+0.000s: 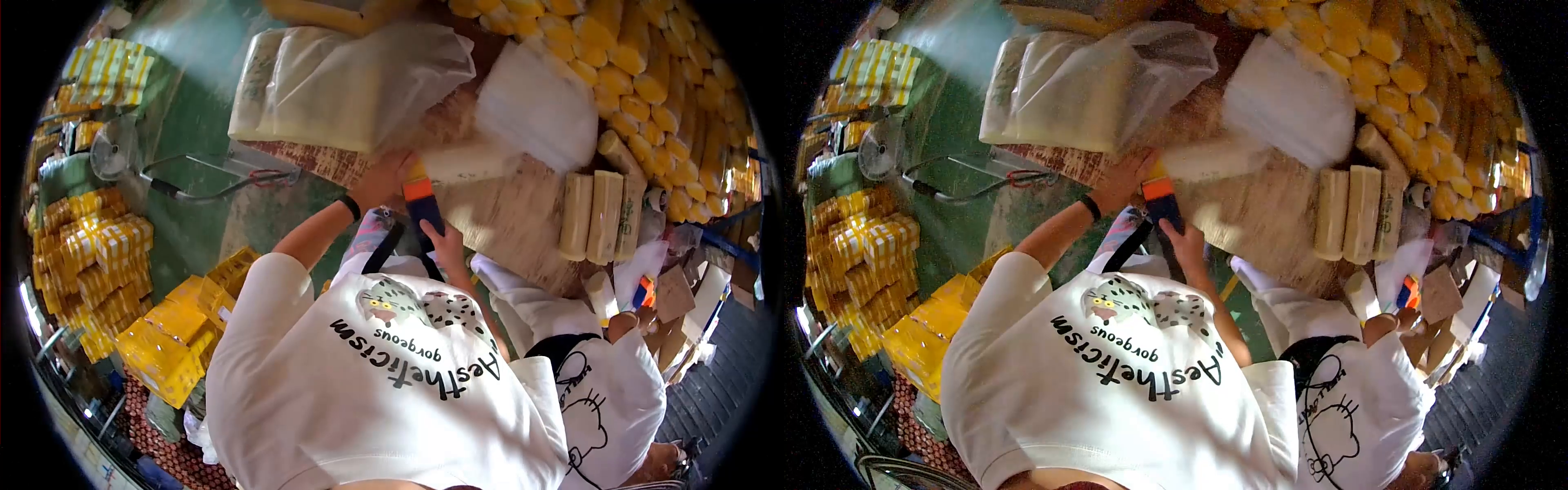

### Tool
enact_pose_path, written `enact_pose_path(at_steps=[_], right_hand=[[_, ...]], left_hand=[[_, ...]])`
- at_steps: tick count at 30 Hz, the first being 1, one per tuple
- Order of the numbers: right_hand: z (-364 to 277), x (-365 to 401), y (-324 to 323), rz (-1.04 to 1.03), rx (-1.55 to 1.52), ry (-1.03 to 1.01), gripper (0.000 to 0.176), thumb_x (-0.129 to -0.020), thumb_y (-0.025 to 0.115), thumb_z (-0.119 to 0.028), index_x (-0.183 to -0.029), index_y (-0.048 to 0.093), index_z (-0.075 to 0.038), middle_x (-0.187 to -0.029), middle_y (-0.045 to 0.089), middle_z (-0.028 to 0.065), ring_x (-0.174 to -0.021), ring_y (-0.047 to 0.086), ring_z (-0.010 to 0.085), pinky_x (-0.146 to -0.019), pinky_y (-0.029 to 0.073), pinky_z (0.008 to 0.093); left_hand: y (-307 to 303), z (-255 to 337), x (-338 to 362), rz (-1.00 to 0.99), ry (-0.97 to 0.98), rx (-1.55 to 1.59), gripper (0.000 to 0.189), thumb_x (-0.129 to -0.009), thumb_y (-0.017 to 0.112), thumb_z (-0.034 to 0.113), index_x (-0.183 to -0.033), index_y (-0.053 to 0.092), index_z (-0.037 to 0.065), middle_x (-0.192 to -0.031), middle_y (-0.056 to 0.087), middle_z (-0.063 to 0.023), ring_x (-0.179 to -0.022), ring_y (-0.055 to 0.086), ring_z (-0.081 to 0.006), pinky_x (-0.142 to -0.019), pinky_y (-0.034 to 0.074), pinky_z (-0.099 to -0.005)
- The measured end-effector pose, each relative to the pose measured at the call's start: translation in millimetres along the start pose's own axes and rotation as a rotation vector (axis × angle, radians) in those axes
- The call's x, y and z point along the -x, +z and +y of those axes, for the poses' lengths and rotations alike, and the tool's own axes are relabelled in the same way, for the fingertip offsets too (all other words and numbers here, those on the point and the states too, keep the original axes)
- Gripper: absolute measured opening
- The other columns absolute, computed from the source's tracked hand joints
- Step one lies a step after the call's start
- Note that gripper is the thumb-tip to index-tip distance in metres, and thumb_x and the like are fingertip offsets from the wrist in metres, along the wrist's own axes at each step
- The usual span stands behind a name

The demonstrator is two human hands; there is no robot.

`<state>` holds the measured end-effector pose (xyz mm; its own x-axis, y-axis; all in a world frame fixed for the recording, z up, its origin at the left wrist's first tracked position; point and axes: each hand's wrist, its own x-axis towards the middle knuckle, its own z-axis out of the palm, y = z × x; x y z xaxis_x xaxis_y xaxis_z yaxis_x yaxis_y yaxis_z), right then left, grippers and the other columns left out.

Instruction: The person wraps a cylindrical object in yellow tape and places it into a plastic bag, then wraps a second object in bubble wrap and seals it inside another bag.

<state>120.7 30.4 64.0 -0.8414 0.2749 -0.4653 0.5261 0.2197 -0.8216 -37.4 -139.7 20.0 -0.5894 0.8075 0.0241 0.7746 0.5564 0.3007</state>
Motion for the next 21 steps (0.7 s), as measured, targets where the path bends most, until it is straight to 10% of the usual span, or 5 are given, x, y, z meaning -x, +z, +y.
enact_pose_path(at_steps=[6,8,13,21], right_hand=[[-11,12,-7,-0.005,0.057,0.164,0.046,-0.08,0.069,-0.042,-0.09,0.064,0.002,-0.072,0.063,0.0057,-0.069,0.054,0.0129,-0.067,0.045,0.0294],[40,25,1,0.165,0.012,-0.137,0.048,-0.08,0.068,-0.043,-0.097,0.064,0.002,-0.085,0.066,0.0088,-0.08,0.06,0.0174,-0.077,0.045,0.0316],[34,19,-10,0.145,0.169,0.025,0.055,-0.076,0.067,-0.052,-0.079,0.063,0.003,-0.066,0.061,0.0174,-0.064,0.059,0.0342,-0.064,0.046,0.0404],[1,-13,-35,0.027,0.336,0.18,0.054,-0.071,0.07,-0.051,-0.075,0.065,0.003,-0.063,0.062,0.0138,-0.061,0.062,0.0239,-0.06,0.046,0.0346]], left_hand=[[-27,-8,-11,-0.116,-0.088,0.196,0.108,-0.06,0.077,0.048,-0.143,0.021,0.007,-0.134,0.042,-0.0202,-0.119,0.044,-0.0393,-0.101,0.035,-0.0466],[-30,-13,-17,-0.118,-0.091,0.197,0.104,-0.061,0.076,0.046,-0.142,0.023,0.005,-0.131,0.044,-0.0209,-0.117,0.046,-0.0395,-0.1,0.037,-0.0458],[-54,-13,-23,-0.229,-0.093,0.365,0.101,-0.06,0.073,0.046,-0.138,0.028,0.001,-0.124,0.048,-0.022,-0.113,0.047,-0.0394,-0.1,0.037,-0.0432],[-52,-2,-14,-0.226,-0.175,0.314,0.082,-0.076,0.061,0.051,-0.14,0.032,0.007,-0.137,0.036,-0.0218,-0.125,0.036,-0.0383,-0.103,0.032,-0.0478]])
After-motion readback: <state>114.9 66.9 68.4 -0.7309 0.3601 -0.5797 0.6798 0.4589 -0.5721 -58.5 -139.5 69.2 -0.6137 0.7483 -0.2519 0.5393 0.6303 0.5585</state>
